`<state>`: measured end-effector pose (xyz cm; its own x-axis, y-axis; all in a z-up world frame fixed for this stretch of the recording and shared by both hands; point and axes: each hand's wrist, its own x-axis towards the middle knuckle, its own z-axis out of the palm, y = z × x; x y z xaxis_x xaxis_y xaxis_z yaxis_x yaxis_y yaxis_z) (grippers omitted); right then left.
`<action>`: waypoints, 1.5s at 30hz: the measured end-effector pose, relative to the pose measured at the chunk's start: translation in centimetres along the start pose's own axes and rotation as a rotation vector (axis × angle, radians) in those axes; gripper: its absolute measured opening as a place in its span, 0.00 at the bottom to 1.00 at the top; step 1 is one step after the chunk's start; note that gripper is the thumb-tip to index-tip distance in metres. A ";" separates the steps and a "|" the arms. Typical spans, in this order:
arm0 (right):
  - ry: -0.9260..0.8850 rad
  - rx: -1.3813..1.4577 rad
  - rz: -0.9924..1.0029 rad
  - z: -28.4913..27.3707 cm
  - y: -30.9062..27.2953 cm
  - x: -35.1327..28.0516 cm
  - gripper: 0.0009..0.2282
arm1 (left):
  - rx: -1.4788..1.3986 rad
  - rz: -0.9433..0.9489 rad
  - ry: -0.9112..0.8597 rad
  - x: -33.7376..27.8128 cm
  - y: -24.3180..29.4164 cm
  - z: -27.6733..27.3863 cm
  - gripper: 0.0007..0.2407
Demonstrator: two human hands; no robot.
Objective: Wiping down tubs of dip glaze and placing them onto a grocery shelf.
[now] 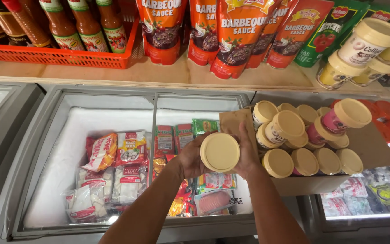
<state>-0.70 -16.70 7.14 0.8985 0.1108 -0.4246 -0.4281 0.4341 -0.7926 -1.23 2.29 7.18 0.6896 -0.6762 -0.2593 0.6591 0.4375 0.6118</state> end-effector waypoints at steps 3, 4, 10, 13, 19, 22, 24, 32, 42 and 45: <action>0.107 -0.326 -0.230 -1.4 0.9 1.4 0.37 | -0.100 0.000 -0.118 1.8 -1.6 -3.9 0.20; 0.110 -0.325 -0.231 -0.8 1.0 0.6 0.37 | -0.100 -0.003 -0.120 1.8 -1.5 -3.6 0.20; -0.357 -0.538 -0.975 4.1 1.3 -5.0 0.45 | -0.337 -0.042 -0.162 1.2 0.4 -1.9 0.28; -0.089 -0.744 -0.848 5.8 1.0 -6.1 0.46 | -0.246 -0.038 -0.070 -0.4 1.5 0.0 0.25; -0.213 -0.488 -0.953 7.5 0.8 -4.8 0.49 | 0.170 0.213 0.514 1.5 1.9 -0.6 0.20; -0.250 -0.444 -0.939 7.8 0.7 -3.0 0.46 | 0.168 0.364 0.785 0.7 4.2 0.9 0.18; -0.293 -0.324 -0.833 8.4 0.7 -1.8 0.47 | 0.258 0.462 0.822 1.1 4.7 -0.5 0.17; -0.382 -0.402 -0.736 8.6 0.2 2.5 0.44 | 0.244 0.480 0.834 1.2 5.8 -2.6 0.18; -0.375 -0.504 -0.928 10.3 -4.6 1.7 0.48 | 0.303 0.658 0.782 1.5 8.4 1.4 0.18; -0.406 -0.478 -0.933 11.4 -5.3 1.8 0.43 | 0.293 0.737 0.716 1.1 9.7 1.5 0.18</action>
<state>4.29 -8.58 15.58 0.8144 0.2421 0.5274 0.5138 0.1218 -0.8492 5.48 4.90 13.93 0.9671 0.2439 -0.0726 -0.0242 0.3721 0.9279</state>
